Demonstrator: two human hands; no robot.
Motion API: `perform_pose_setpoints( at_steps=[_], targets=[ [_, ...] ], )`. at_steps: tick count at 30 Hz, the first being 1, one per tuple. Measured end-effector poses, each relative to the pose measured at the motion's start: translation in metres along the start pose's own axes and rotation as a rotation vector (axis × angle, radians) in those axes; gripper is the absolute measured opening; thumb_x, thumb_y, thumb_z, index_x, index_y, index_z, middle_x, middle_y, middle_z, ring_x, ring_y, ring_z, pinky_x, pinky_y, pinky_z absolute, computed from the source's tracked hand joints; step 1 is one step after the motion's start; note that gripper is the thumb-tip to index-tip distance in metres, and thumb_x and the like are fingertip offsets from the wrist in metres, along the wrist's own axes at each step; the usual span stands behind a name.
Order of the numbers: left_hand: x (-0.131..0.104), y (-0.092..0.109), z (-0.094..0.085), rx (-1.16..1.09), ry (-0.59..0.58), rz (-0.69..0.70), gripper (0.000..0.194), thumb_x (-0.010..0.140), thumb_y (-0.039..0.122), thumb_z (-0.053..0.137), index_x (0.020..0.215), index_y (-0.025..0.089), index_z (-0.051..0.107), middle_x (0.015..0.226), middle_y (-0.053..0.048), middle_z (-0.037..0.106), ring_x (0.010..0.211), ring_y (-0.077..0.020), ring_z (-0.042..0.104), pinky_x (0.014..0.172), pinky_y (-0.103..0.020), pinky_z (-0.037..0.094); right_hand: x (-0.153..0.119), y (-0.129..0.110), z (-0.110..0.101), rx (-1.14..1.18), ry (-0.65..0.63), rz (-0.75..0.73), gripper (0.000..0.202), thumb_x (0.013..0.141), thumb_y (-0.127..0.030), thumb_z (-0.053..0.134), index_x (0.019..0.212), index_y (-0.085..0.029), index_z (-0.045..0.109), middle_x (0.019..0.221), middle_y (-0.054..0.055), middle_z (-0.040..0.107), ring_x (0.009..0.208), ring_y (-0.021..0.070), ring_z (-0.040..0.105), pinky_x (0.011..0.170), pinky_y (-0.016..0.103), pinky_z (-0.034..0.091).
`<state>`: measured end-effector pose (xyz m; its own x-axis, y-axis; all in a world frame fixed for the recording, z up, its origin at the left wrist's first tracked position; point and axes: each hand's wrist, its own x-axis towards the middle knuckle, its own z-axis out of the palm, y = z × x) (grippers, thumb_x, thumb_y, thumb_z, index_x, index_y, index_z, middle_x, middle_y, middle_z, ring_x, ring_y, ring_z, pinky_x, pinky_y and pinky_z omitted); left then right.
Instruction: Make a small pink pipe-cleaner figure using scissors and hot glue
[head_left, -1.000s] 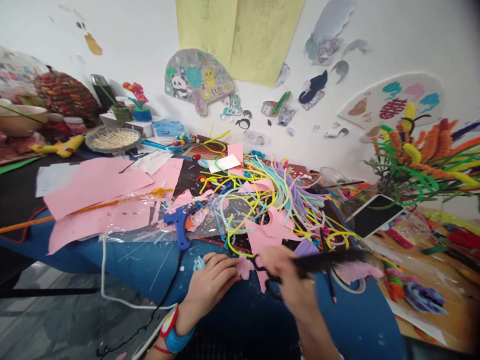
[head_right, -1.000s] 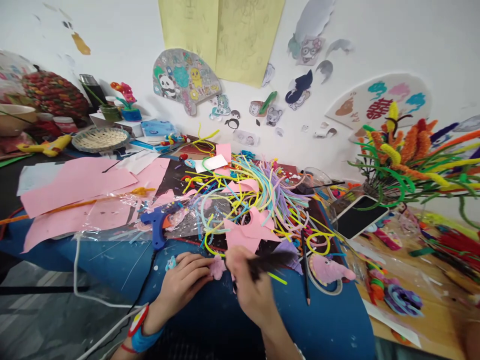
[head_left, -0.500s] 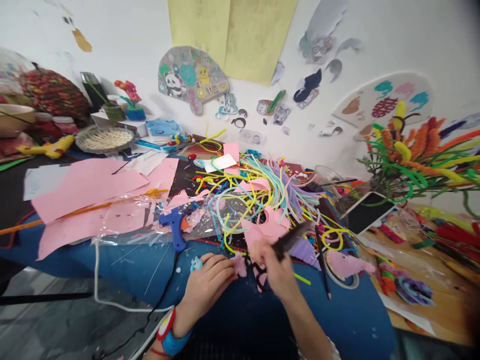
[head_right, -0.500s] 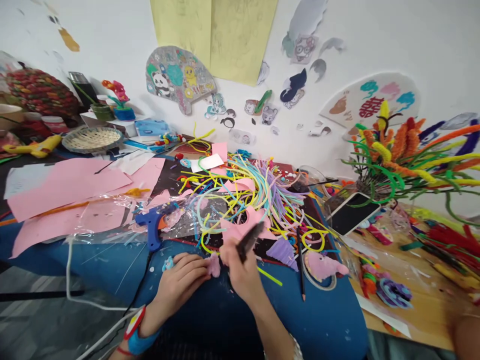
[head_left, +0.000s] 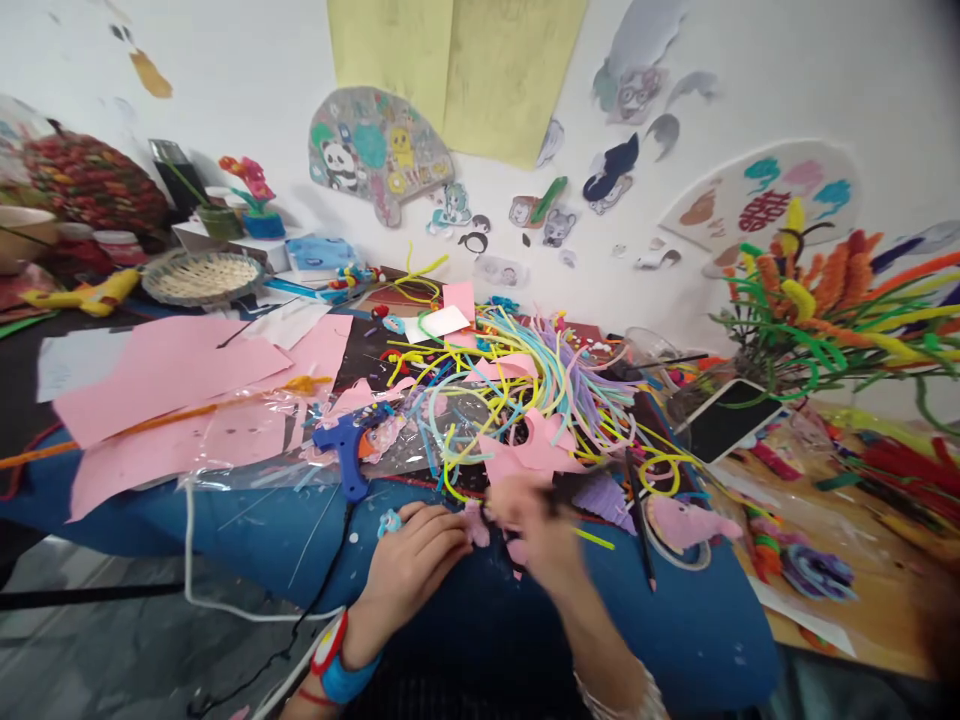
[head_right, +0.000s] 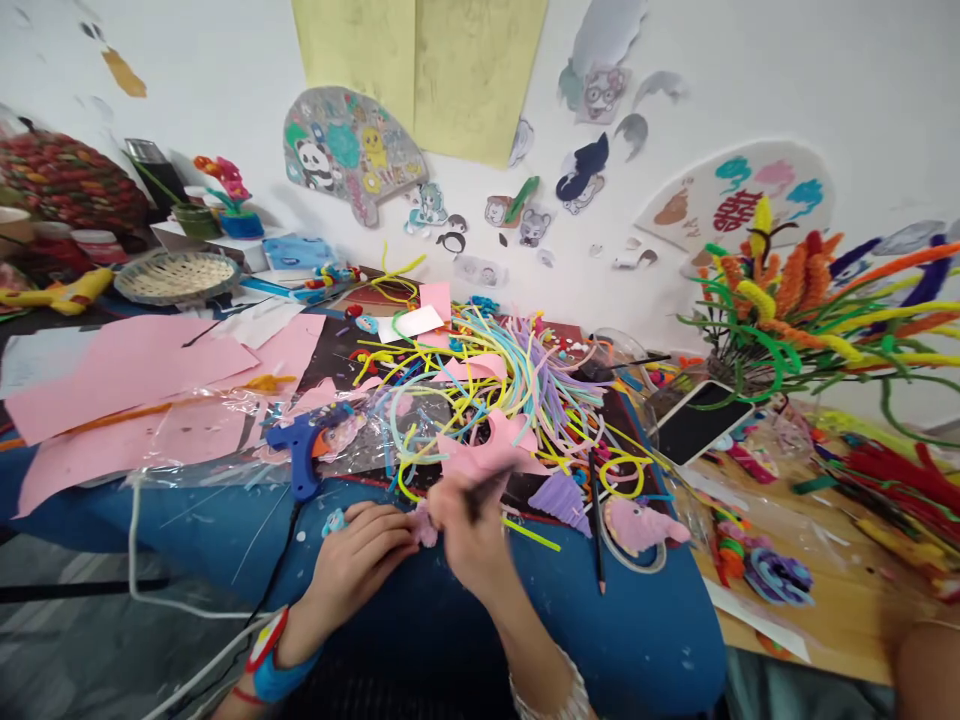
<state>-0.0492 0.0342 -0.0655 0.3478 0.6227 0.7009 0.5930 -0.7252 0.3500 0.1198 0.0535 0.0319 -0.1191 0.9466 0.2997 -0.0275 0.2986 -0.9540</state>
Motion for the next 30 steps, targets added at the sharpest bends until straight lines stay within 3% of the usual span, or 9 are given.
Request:
perform_pose_setpoints(
  at_steps=[6, 12, 15, 25, 28, 29, 30],
  targets=[
    [-0.004, 0.000, 0.003, 0.084, 0.039, -0.065, 0.005, 0.090, 0.023, 0.059, 0.090, 0.020, 0.063, 0.091, -0.005, 0.070, 0.083, -0.0172, 0.065, 0.077, -0.030, 0.050, 0.009, -0.006, 0.007, 0.044, -0.053, -0.088, 0.047, 0.091, -0.053, 0.042, 0.055, -0.023, 0.037, 0.050, -0.003, 0.038, 0.048, 0.0136, 0.039, 0.049, 0.029, 0.035],
    [0.001, 0.002, 0.000, 0.077, 0.044, -0.042, 0.010, 0.093, 0.023, 0.053, 0.089, 0.019, 0.061, 0.085, -0.003, 0.069, 0.081, -0.0168, 0.065, 0.074, -0.030, 0.049, 0.011, -0.002, 0.011, 0.015, -0.040, -0.068, 0.046, 0.091, -0.051, 0.044, 0.056, -0.022, 0.039, 0.051, -0.003, 0.038, 0.049, 0.0128, 0.038, 0.050, 0.028, 0.036],
    [0.001, 0.001, 0.000, 0.064, 0.032, -0.039, 0.008, 0.092, 0.022, 0.055, 0.089, 0.019, 0.061, 0.086, -0.003, 0.069, 0.081, -0.0170, 0.065, 0.075, -0.030, 0.049, 0.010, -0.001, 0.013, 0.029, -0.004, -0.124, 0.051, 0.090, -0.058, 0.041, 0.052, -0.024, 0.035, 0.050, -0.002, 0.037, 0.051, 0.0141, 0.040, 0.053, 0.030, 0.038],
    [-0.001, 0.001, 0.001, 0.076, 0.021, -0.043, 0.009, 0.093, 0.022, 0.054, 0.090, 0.020, 0.061, 0.087, -0.003, 0.069, 0.082, -0.0168, 0.065, 0.075, -0.030, 0.050, 0.010, 0.008, 0.018, -0.031, 0.033, -0.143, 0.047, 0.095, -0.050, 0.035, 0.056, -0.023, 0.033, 0.052, -0.003, 0.035, 0.050, 0.0134, 0.038, 0.050, 0.029, 0.035],
    [-0.002, 0.001, 0.001, 0.083, 0.027, -0.045, 0.010, 0.093, 0.023, 0.054, 0.090, 0.019, 0.062, 0.087, -0.004, 0.069, 0.083, -0.0169, 0.065, 0.076, -0.030, 0.050, 0.000, -0.006, 0.017, -0.097, 0.043, -0.176, 0.043, 0.095, -0.042, 0.040, 0.056, -0.022, 0.037, 0.051, -0.002, 0.040, 0.047, 0.0131, 0.039, 0.048, 0.029, 0.036],
    [-0.002, 0.002, 0.001, 0.084, 0.030, -0.053, 0.010, 0.093, 0.024, 0.054, 0.090, 0.019, 0.062, 0.088, -0.004, 0.069, 0.083, -0.0169, 0.065, 0.076, -0.029, 0.050, -0.006, -0.016, 0.012, -0.126, 0.104, -0.235, 0.042, 0.094, -0.038, 0.043, 0.056, -0.022, 0.038, 0.052, -0.001, 0.042, 0.049, 0.0141, 0.042, 0.051, 0.030, 0.037],
    [-0.002, 0.002, 0.002, 0.085, 0.032, -0.060, 0.010, 0.093, 0.024, 0.054, 0.090, 0.019, 0.062, 0.088, -0.004, 0.069, 0.084, -0.0167, 0.065, 0.076, -0.029, 0.050, -0.010, -0.028, 0.004, -0.239, 0.316, -0.413, 0.042, 0.094, -0.036, 0.043, 0.055, -0.022, 0.038, 0.051, -0.001, 0.041, 0.048, 0.0150, 0.042, 0.052, 0.032, 0.037]
  ],
)
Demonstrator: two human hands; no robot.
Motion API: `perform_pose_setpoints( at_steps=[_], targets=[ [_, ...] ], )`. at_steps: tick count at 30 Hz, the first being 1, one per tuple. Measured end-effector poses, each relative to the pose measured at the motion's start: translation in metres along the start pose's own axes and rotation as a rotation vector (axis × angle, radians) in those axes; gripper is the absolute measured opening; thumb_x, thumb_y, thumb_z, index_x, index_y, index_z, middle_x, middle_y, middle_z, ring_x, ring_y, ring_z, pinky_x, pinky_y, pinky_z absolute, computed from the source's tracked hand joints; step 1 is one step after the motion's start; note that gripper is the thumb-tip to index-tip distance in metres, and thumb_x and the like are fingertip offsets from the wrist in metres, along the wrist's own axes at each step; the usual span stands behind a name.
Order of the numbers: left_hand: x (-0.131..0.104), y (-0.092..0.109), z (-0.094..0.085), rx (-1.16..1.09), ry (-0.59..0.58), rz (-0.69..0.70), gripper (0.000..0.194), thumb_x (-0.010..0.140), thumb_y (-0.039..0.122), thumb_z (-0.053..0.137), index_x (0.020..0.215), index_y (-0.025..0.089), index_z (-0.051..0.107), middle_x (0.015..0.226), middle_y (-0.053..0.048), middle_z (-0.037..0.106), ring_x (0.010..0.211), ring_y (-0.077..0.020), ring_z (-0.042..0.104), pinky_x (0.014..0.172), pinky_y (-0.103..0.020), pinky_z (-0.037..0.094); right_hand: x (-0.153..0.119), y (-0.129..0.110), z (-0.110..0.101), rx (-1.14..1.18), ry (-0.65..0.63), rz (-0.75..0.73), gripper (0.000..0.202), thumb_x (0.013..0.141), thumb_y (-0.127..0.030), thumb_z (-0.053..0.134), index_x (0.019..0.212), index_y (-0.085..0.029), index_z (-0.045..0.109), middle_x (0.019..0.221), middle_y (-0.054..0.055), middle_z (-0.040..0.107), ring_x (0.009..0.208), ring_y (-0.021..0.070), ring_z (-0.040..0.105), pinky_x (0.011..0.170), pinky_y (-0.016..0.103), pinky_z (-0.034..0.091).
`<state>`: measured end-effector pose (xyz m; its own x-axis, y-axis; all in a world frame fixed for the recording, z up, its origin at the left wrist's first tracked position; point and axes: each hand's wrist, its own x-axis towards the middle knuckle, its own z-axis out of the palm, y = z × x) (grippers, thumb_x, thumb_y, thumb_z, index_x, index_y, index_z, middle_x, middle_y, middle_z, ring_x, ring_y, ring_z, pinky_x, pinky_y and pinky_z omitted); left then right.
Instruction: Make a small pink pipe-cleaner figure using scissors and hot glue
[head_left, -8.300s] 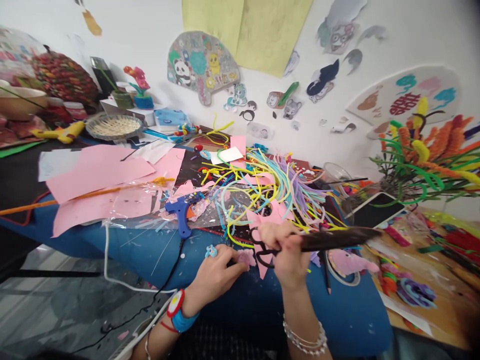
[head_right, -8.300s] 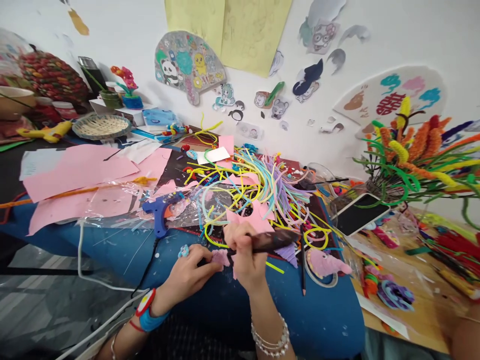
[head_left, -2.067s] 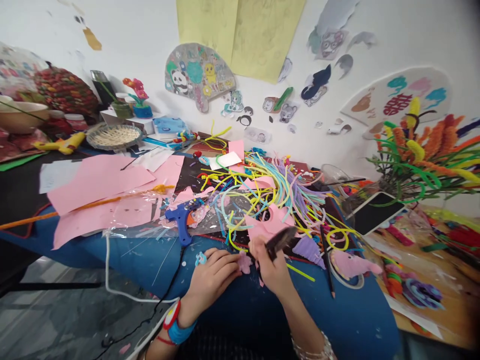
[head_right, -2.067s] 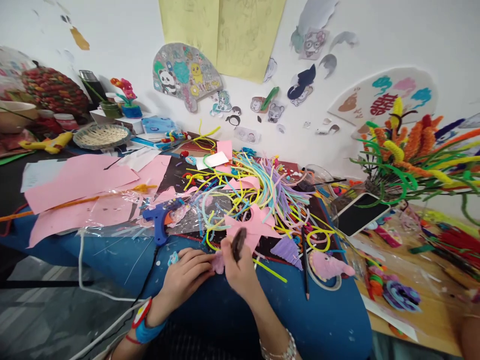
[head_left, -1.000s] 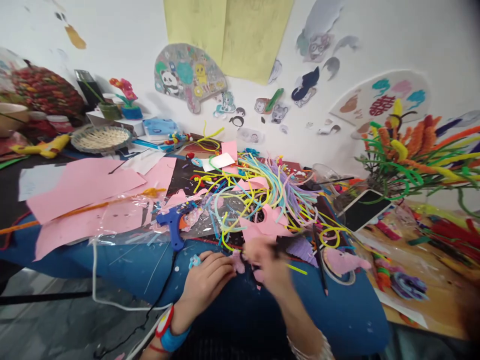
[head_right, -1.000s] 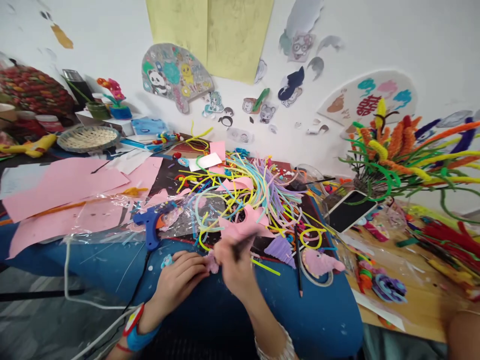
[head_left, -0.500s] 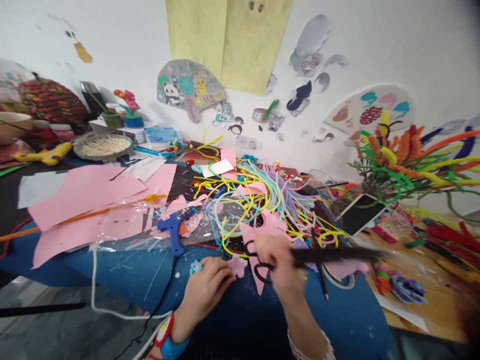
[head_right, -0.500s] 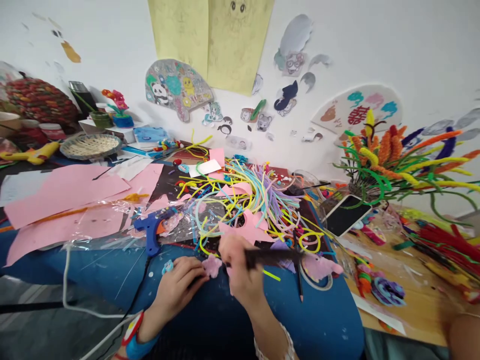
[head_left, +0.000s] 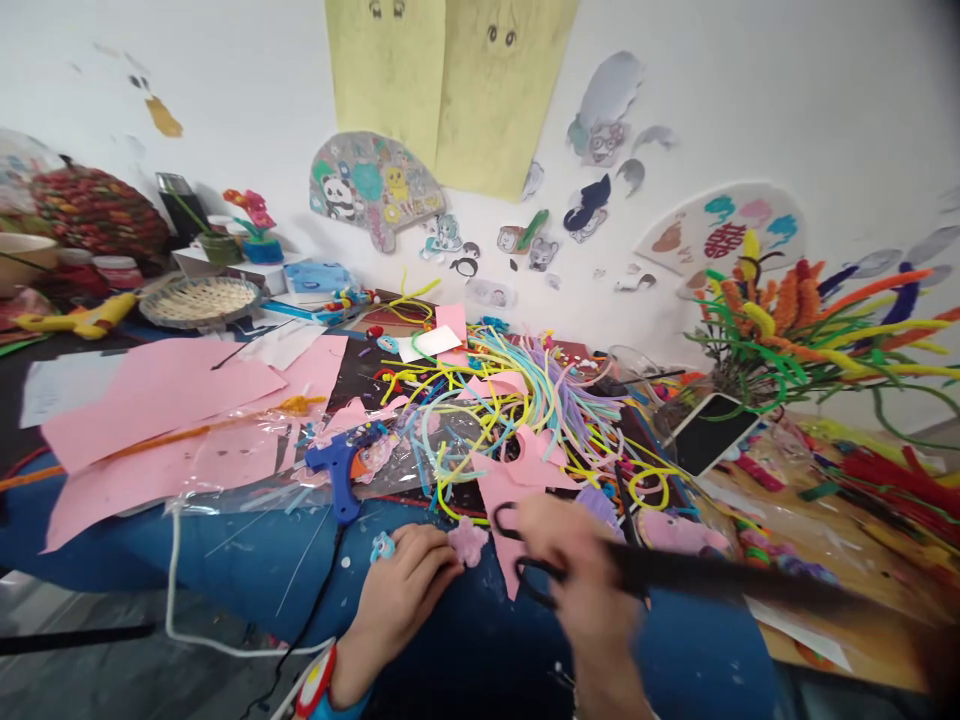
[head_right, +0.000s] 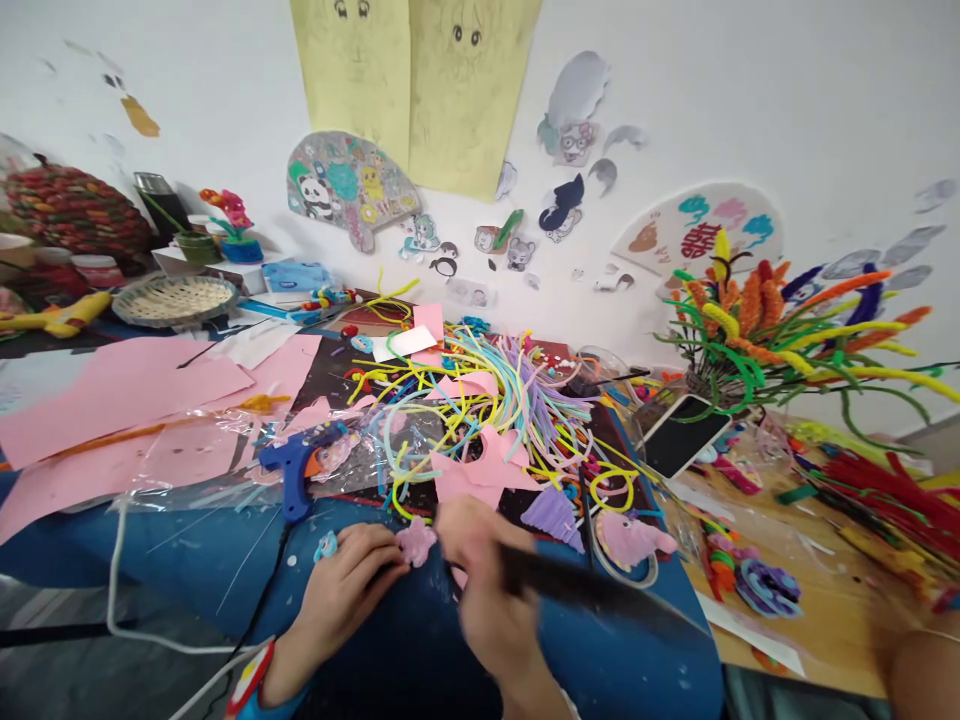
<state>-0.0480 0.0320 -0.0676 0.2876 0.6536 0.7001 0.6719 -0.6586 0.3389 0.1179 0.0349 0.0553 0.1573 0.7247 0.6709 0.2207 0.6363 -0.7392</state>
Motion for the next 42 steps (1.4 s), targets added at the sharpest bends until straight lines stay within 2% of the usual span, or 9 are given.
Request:
perform_pose_setpoints(
  at_steps=[3, 6, 9, 11, 15, 23, 27, 33, 42],
  targets=[
    [0.000, 0.000, 0.001, -0.003, 0.005, -0.005, 0.009, 0.092, 0.023, 0.055, 0.089, 0.020, 0.063, 0.090, -0.003, 0.069, 0.084, -0.0163, 0.065, 0.076, -0.028, 0.050, 0.019, -0.017, -0.039, -0.052, 0.318, -0.187, 0.044, 0.098, -0.045, 0.024, 0.060, -0.025, 0.037, 0.057, -0.002, 0.029, 0.051, 0.0173, 0.033, 0.059, 0.036, 0.036],
    [0.000, 0.001, 0.000, -0.006, 0.000, -0.010, 0.008, 0.092, 0.022, 0.056, 0.088, 0.020, 0.063, 0.091, -0.003, 0.070, 0.085, -0.0161, 0.065, 0.077, -0.028, 0.049, 0.040, 0.010, -0.059, -0.427, 0.468, -0.394, 0.025, 0.091, -0.043, 0.044, 0.074, -0.026, 0.051, 0.065, -0.002, 0.038, 0.055, 0.0175, 0.038, 0.059, 0.035, 0.037],
    [0.000, 0.001, 0.000, -0.021, 0.000, -0.009, 0.006, 0.091, 0.020, 0.057, 0.088, 0.019, 0.063, 0.092, -0.004, 0.070, 0.087, -0.0167, 0.065, 0.080, -0.030, 0.049, 0.036, 0.063, -0.051, -0.741, 0.086, -0.203, 0.043, 0.081, -0.049, 0.059, 0.107, -0.014, 0.060, 0.094, 0.014, 0.061, 0.087, 0.0310, 0.057, 0.079, 0.050, 0.044],
    [-0.001, 0.000, 0.001, -0.035, 0.006, -0.001, 0.005, 0.090, 0.019, 0.058, 0.090, 0.019, 0.063, 0.092, -0.004, 0.070, 0.088, -0.0172, 0.066, 0.081, -0.030, 0.049, 0.020, 0.090, -0.041, -0.987, -0.196, -0.076, 0.068, 0.084, -0.054, 0.055, 0.131, -0.006, 0.047, 0.125, 0.026, 0.053, 0.120, 0.0415, 0.046, 0.097, 0.063, 0.032],
    [-0.002, -0.003, 0.001, -0.069, -0.017, -0.008, 0.006, 0.090, 0.017, 0.057, 0.093, 0.020, 0.062, 0.094, -0.005, 0.071, 0.089, -0.0182, 0.066, 0.083, -0.031, 0.049, -0.022, 0.091, -0.028, -0.950, -0.284, -0.024, 0.065, 0.092, -0.038, 0.050, 0.148, -0.016, 0.025, 0.152, 0.018, 0.028, 0.142, 0.0351, 0.019, 0.109, 0.065, 0.019],
    [0.010, 0.014, -0.014, -0.448, -0.038, -0.202, 0.008, 0.088, 0.014, 0.058, 0.089, 0.021, 0.059, 0.094, -0.004, 0.071, 0.085, -0.0156, 0.067, 0.076, -0.023, 0.052, -0.057, 0.041, -0.023, -0.314, -0.556, 0.191, 0.036, 0.086, -0.018, 0.058, 0.122, -0.023, 0.060, 0.120, 0.008, 0.065, 0.115, 0.0224, 0.058, 0.099, 0.035, 0.046],
    [0.021, 0.034, -0.017, -0.716, -0.064, -0.425, 0.007, 0.088, 0.019, 0.056, 0.084, 0.020, 0.061, 0.084, -0.003, 0.069, 0.079, -0.0153, 0.067, 0.072, -0.022, 0.052, -0.058, 0.034, -0.026, -0.070, -0.419, 0.455, 0.005, 0.080, -0.023, 0.068, 0.080, -0.020, 0.072, 0.076, 0.002, 0.070, 0.072, 0.0160, 0.065, 0.070, 0.024, 0.052],
    [0.035, 0.049, -0.015, -0.975, -0.252, -0.730, 0.013, 0.078, 0.028, 0.069, 0.081, 0.015, 0.069, 0.075, -0.004, 0.071, 0.068, -0.0160, 0.066, 0.064, -0.023, 0.052, -0.062, 0.025, -0.039, 0.145, -0.338, 0.711, 0.012, 0.074, -0.028, 0.075, 0.083, -0.020, 0.076, 0.075, 0.002, 0.071, 0.068, 0.0152, 0.065, 0.065, 0.022, 0.052],
    [0.041, 0.060, -0.018, -1.143, -0.312, -0.817, 0.018, 0.078, 0.031, 0.070, 0.083, 0.013, 0.069, 0.067, -0.004, 0.073, 0.062, -0.0160, 0.067, 0.063, -0.025, 0.053, -0.072, 0.028, -0.039, 0.304, -0.202, 0.833, 0.019, 0.068, -0.034, 0.080, 0.074, -0.017, 0.074, 0.059, 0.001, 0.067, 0.052, 0.0121, 0.059, 0.052, 0.021, 0.049]
  ],
)
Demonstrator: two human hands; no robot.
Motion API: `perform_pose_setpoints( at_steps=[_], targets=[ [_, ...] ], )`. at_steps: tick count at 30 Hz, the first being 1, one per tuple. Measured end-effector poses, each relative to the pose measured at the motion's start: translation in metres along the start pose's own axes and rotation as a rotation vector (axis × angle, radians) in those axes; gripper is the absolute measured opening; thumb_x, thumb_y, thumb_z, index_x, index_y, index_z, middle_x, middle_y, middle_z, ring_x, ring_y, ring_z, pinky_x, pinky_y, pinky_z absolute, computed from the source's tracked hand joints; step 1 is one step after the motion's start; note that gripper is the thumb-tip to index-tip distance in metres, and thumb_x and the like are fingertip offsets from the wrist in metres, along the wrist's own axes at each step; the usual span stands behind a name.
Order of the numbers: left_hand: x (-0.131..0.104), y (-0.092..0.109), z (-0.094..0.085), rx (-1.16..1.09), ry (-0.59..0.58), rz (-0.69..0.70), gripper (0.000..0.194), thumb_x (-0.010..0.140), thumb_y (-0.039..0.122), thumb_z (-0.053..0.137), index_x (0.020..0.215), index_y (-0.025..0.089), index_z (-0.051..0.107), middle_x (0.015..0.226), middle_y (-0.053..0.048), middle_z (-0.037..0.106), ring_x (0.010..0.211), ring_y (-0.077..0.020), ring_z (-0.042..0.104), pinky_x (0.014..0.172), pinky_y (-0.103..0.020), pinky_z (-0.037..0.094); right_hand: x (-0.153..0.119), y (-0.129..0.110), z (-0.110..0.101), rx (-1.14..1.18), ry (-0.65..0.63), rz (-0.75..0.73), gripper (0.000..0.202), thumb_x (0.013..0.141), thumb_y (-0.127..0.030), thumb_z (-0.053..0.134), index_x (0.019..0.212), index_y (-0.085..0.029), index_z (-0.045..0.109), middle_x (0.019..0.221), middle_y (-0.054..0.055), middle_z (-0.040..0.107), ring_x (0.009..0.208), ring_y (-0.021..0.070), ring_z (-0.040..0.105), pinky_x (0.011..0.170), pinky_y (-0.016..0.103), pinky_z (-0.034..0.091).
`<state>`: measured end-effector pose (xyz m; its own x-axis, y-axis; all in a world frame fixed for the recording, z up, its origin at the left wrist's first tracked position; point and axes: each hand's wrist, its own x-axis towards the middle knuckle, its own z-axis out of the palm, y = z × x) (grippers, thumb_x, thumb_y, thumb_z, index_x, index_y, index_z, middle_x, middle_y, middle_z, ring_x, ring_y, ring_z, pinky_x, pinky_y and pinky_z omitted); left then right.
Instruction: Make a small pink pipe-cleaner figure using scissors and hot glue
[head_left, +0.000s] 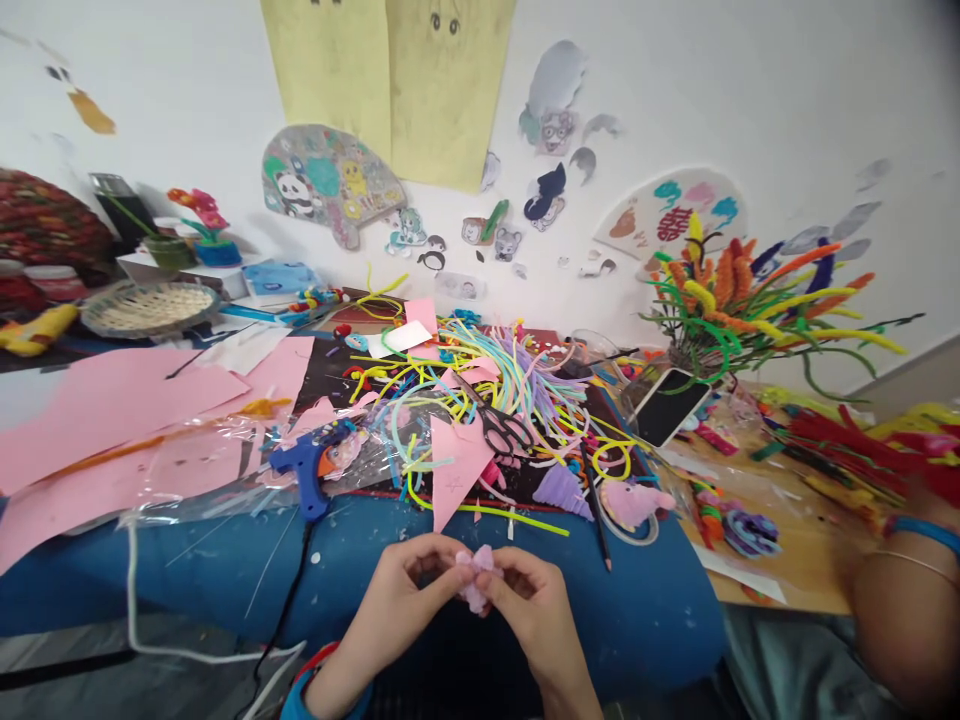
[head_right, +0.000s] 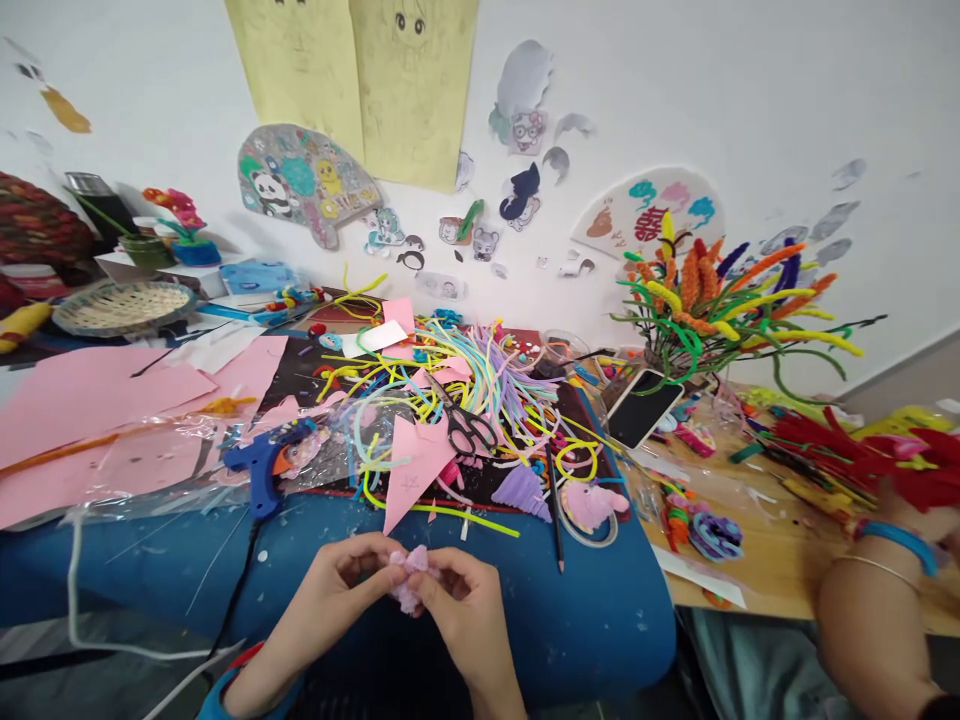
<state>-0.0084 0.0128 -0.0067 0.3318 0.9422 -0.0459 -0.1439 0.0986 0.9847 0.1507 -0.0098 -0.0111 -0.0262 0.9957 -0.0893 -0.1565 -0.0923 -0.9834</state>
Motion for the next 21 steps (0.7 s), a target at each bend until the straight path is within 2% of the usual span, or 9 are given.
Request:
perform_pose_setpoints(
  at_steps=[6, 9, 11, 13, 15, 18, 21],
  targets=[
    [0.000, 0.013, 0.000, 0.050, -0.047, -0.027, 0.016, 0.076, 0.029, 0.072, 0.078, 0.013, 0.070, 0.069, -0.006, 0.074, 0.063, -0.0173, 0.068, 0.064, -0.026, 0.054, -0.003, 0.004, -0.003, 0.021, 0.048, -0.047, 0.022, 0.069, -0.032, 0.080, 0.088, -0.021, 0.075, 0.084, 0.003, 0.072, 0.075, 0.0164, 0.065, 0.069, 0.024, 0.053],
    [0.001, 0.013, 0.002, 0.006, -0.067, -0.037, 0.019, 0.075, 0.029, 0.074, 0.084, 0.012, 0.071, 0.072, -0.006, 0.075, 0.065, -0.0165, 0.068, 0.063, -0.025, 0.053, -0.004, 0.004, -0.004, 0.068, 0.095, -0.059, 0.016, 0.070, -0.031, 0.080, 0.078, -0.019, 0.074, 0.074, 0.002, 0.069, 0.068, 0.0140, 0.062, 0.064, 0.022, 0.051],
    [0.002, 0.011, 0.003, -0.040, -0.045, -0.033, 0.021, 0.073, 0.029, 0.076, 0.086, 0.012, 0.072, 0.075, -0.005, 0.074, 0.066, -0.0156, 0.067, 0.064, -0.024, 0.052, -0.003, 0.005, -0.003, 0.163, 0.167, -0.021, 0.019, 0.067, -0.033, 0.082, 0.076, -0.018, 0.073, 0.071, 0.002, 0.070, 0.066, 0.0134, 0.061, 0.062, 0.022, 0.050],
    [0.002, 0.009, 0.003, -0.081, -0.035, -0.046, 0.019, 0.072, 0.029, 0.077, 0.080, 0.012, 0.071, 0.071, -0.004, 0.072, 0.064, -0.0144, 0.065, 0.063, -0.024, 0.051, -0.003, 0.004, -0.002, 0.277, 0.226, 0.033, 0.025, 0.062, -0.035, 0.085, 0.076, -0.018, 0.073, 0.072, 0.002, 0.071, 0.066, 0.0136, 0.062, 0.063, 0.023, 0.050],
    [0.001, 0.007, 0.002, -0.113, -0.042, -0.070, 0.019, 0.074, 0.029, 0.075, 0.073, 0.012, 0.069, 0.065, -0.003, 0.070, 0.060, -0.0132, 0.063, 0.062, -0.023, 0.050, -0.002, 0.003, 0.000, 0.368, 0.214, 0.088, 0.028, 0.058, -0.037, 0.087, 0.073, -0.018, 0.073, 0.069, 0.002, 0.070, 0.064, 0.0133, 0.061, 0.063, 0.024, 0.050],
    [-0.002, 0.007, 0.002, -0.150, -0.059, -0.063, 0.018, 0.076, 0.029, 0.074, 0.072, 0.012, 0.068, 0.065, -0.002, 0.070, 0.060, -0.0128, 0.062, 0.062, -0.023, 0.048, -0.003, 0.002, 0.003, 0.477, 0.147, 0.141, 0.027, 0.056, -0.036, 0.088, 0.065, -0.018, 0.070, 0.064, -0.001, 0.067, 0.058, 0.0118, 0.058, 0.059, 0.024, 0.048],
    [-0.004, 0.008, 0.004, -0.172, -0.065, -0.044, 0.019, 0.077, 0.030, 0.073, 0.072, 0.012, 0.068, 0.064, -0.002, 0.069, 0.060, -0.0123, 0.062, 0.062, -0.022, 0.047, -0.003, 0.004, 0.010, 0.558, 0.175, 0.166, 0.025, 0.055, -0.033, 0.088, 0.061, -0.019, 0.068, 0.063, -0.002, 0.065, 0.056, 0.0111, 0.056, 0.056, 0.023, 0.047]
  ],
)
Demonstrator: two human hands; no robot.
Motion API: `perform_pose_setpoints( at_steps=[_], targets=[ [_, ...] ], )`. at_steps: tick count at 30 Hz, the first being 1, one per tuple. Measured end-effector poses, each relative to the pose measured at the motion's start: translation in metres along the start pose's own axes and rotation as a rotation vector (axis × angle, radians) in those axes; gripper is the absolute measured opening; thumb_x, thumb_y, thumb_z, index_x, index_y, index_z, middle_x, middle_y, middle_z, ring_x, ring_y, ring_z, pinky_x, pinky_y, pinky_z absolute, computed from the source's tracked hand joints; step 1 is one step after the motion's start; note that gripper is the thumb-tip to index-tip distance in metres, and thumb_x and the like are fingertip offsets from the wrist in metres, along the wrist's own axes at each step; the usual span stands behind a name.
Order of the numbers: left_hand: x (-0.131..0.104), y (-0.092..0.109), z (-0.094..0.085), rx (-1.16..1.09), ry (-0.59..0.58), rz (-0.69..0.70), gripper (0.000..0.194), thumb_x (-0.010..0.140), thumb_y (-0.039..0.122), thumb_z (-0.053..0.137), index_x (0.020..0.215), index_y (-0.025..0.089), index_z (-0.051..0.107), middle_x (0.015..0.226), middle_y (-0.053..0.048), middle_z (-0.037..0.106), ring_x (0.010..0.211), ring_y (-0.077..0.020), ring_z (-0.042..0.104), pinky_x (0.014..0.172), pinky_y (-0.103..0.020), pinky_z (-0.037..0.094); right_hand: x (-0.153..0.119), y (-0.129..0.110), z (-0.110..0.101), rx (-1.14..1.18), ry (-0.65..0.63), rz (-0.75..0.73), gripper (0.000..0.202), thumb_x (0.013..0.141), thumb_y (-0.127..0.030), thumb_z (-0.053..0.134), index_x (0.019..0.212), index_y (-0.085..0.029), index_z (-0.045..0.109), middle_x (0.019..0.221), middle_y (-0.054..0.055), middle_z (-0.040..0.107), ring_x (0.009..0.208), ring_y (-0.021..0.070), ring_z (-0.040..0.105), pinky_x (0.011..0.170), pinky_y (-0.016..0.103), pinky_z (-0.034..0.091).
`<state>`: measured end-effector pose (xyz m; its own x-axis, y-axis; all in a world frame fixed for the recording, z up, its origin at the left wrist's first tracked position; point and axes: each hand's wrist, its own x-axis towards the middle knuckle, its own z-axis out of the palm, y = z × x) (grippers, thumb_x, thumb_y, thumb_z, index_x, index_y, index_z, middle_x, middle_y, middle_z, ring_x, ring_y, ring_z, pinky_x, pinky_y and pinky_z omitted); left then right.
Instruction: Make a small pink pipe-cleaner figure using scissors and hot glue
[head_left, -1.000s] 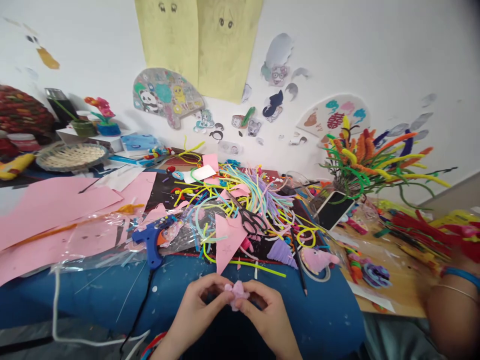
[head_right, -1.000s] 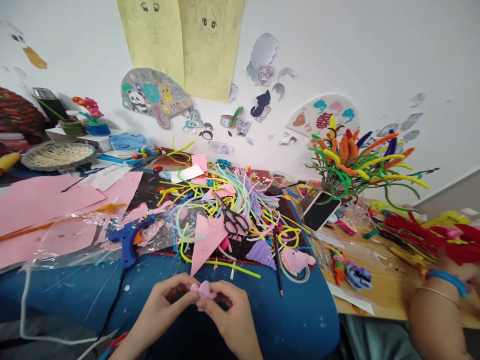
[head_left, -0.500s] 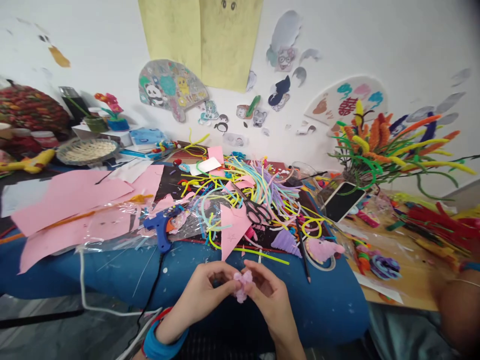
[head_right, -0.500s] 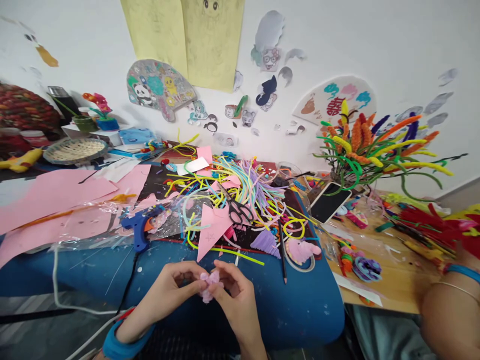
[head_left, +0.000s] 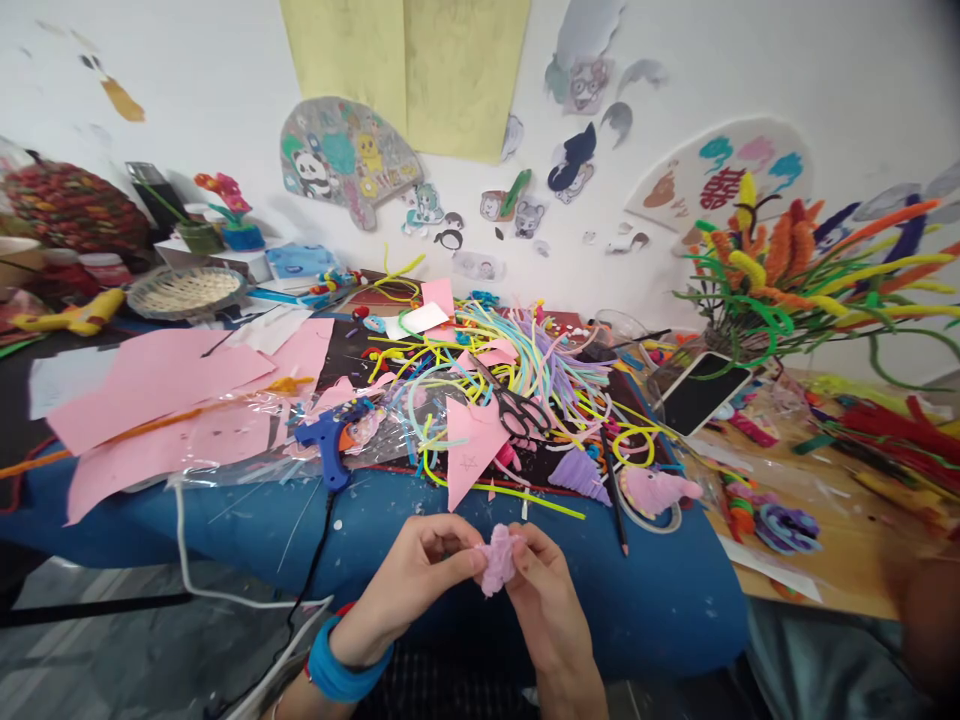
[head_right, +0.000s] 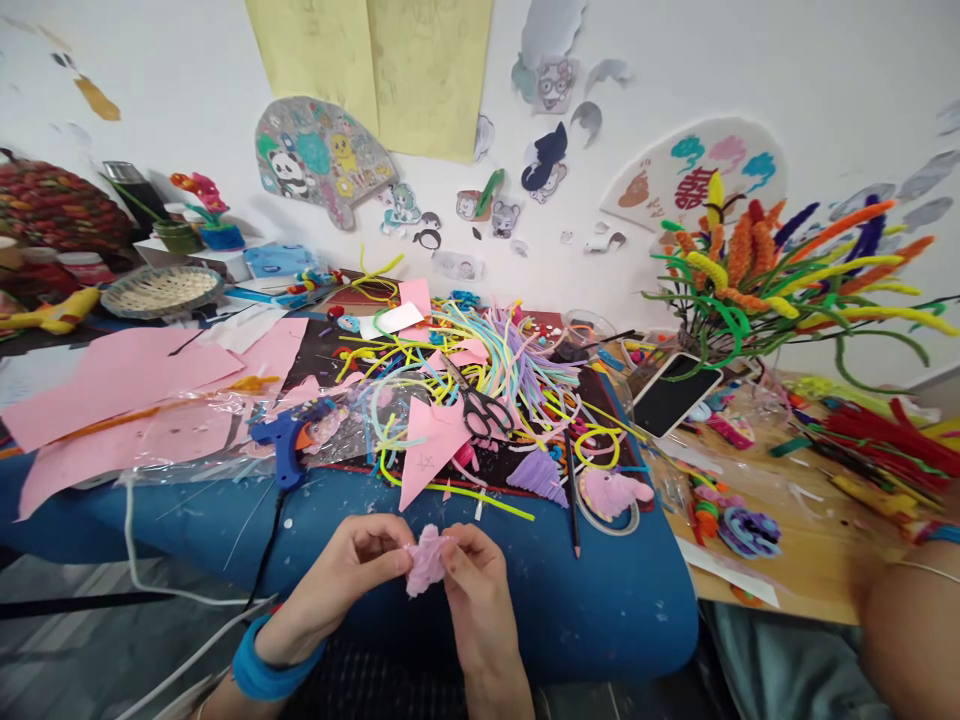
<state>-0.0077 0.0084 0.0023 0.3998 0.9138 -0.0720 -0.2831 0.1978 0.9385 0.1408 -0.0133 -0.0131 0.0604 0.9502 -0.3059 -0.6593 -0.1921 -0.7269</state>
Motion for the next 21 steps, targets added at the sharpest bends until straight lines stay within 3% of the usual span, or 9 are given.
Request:
perform_pose_setpoints(
  at_steps=[5, 12, 15, 18, 21],
  targets=[
    [0.000, -0.001, 0.004, -0.020, 0.014, -0.008, 0.023, 0.073, 0.030, 0.078, 0.085, 0.013, 0.068, 0.073, -0.002, 0.071, 0.067, -0.0129, 0.064, 0.068, -0.023, 0.049, 0.000, 0.008, 0.004, 0.020, 0.090, -0.038, 0.026, 0.061, -0.040, 0.084, 0.072, -0.020, 0.072, 0.073, 0.000, 0.070, 0.066, 0.0136, 0.059, 0.065, 0.026, 0.049],
    [-0.001, -0.009, 0.002, -0.068, 0.075, 0.007, 0.019, 0.072, 0.028, 0.078, 0.072, 0.012, 0.069, 0.060, -0.003, 0.072, 0.056, -0.0119, 0.064, 0.061, -0.021, 0.049, -0.008, 0.008, 0.004, -0.031, 0.020, -0.042, 0.027, 0.068, -0.045, 0.078, 0.068, -0.020, 0.069, 0.069, -0.001, 0.068, 0.065, 0.0138, 0.060, 0.067, 0.027, 0.050],
    [0.001, -0.011, 0.006, -0.117, 0.120, 0.033, 0.019, 0.072, 0.028, 0.078, 0.071, 0.012, 0.069, 0.058, -0.002, 0.071, 0.054, -0.0114, 0.063, 0.059, -0.021, 0.049, -0.012, 0.014, 0.009, 0.021, 0.125, -0.102, 0.024, 0.069, -0.043, 0.078, 0.071, -0.021, 0.068, 0.071, -0.002, 0.068, 0.068, 0.0136, 0.061, 0.068, 0.025, 0.050],
    [0.003, -0.015, 0.012, -0.184, 0.181, 0.046, 0.023, 0.070, 0.030, 0.079, 0.082, 0.012, 0.072, 0.065, -0.003, 0.073, 0.057, -0.0127, 0.065, 0.061, -0.023, 0.052, -0.011, 0.021, 0.012, 0.051, 0.243, -0.168, 0.023, 0.070, -0.042, 0.077, 0.080, -0.022, 0.069, 0.081, 0.000, 0.070, 0.077, 0.0160, 0.063, 0.073, 0.027, 0.052],
    [0.004, -0.019, 0.015, -0.231, 0.227, 0.019, 0.033, 0.068, 0.031, 0.081, 0.093, 0.012, 0.071, 0.069, -0.003, 0.074, 0.059, -0.0140, 0.067, 0.063, -0.025, 0.054, -0.009, 0.023, 0.013, 0.031, 0.262, -0.169, 0.026, 0.071, -0.042, 0.075, 0.084, -0.021, 0.069, 0.087, 0.003, 0.071, 0.077, 0.0175, 0.064, 0.072, 0.030, 0.053]
  ],
)
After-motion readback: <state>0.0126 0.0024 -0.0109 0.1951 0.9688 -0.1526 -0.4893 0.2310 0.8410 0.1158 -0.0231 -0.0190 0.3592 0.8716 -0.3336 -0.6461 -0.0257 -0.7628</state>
